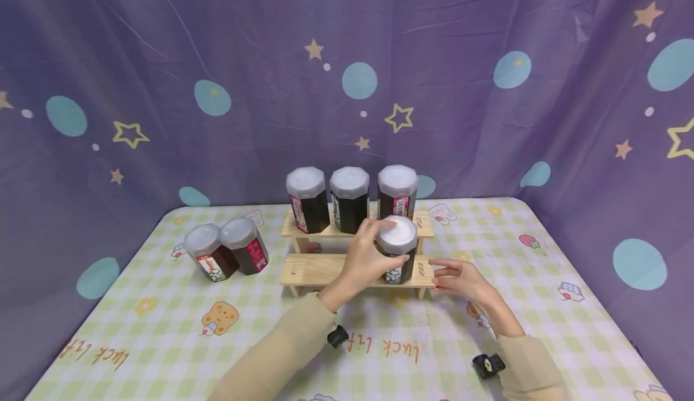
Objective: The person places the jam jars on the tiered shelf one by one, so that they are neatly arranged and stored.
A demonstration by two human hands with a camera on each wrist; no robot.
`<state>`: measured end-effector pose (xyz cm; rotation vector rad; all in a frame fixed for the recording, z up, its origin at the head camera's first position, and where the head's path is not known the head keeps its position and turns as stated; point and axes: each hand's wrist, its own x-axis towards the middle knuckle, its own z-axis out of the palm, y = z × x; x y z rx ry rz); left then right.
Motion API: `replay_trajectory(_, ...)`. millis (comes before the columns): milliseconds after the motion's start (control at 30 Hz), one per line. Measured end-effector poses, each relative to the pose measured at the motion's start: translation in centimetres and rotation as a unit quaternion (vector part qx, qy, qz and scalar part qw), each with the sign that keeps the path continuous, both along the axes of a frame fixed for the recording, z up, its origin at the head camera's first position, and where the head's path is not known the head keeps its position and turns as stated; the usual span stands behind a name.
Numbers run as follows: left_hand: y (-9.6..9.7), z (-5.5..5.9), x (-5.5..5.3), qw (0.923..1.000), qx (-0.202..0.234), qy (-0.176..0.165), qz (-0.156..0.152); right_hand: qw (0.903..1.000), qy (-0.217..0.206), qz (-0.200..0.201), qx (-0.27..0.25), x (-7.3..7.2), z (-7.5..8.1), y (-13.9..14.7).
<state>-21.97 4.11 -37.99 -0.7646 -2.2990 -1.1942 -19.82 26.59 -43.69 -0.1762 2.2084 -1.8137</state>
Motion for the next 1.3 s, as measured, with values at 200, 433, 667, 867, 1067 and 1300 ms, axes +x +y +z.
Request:
replay_trajectory(200, 0.5, -0.2, 0.1, 0.9998, -0.014, -0.004, 0.014, 1.0, -0.003, -0.002, 0.004, 0.0, 0.0, 0.0)
replay_trajectory(433, 0.9, -0.6, 0.2, 0.9996, -0.018, 0.003, 0.021, 1.0, 0.001, 0.001, 0.006, 0.0, 0.0, 0.2)
replay_trajectory(667, 0.2, -0.5, 0.3, 0.9985, -0.054, -0.008, -0.004, 1.0, 0.002, -0.005, 0.006, 0.0, -0.1, 0.2)
replay_trajectory(867, -1.3, -0.7, 0.5, 0.9982, -0.043, -0.004, -0.041, 1.0, 0.003, -0.004, 0.005, 0.0, -0.3, 0.2)
replay_trajectory(1067, -3.0, -0.4, 1.3, 0.9984, 0.029, -0.006, -0.049, 0.9999, 0.003, -0.002, 0.01, 0.0, -0.2, 0.2)
replay_trajectory(1300, -4.4, -0.4, 2.0, 0.998, 0.044, 0.017, -0.041, 0.9999, 0.004, 0.002, 0.013, -0.1, -0.1, 0.2)
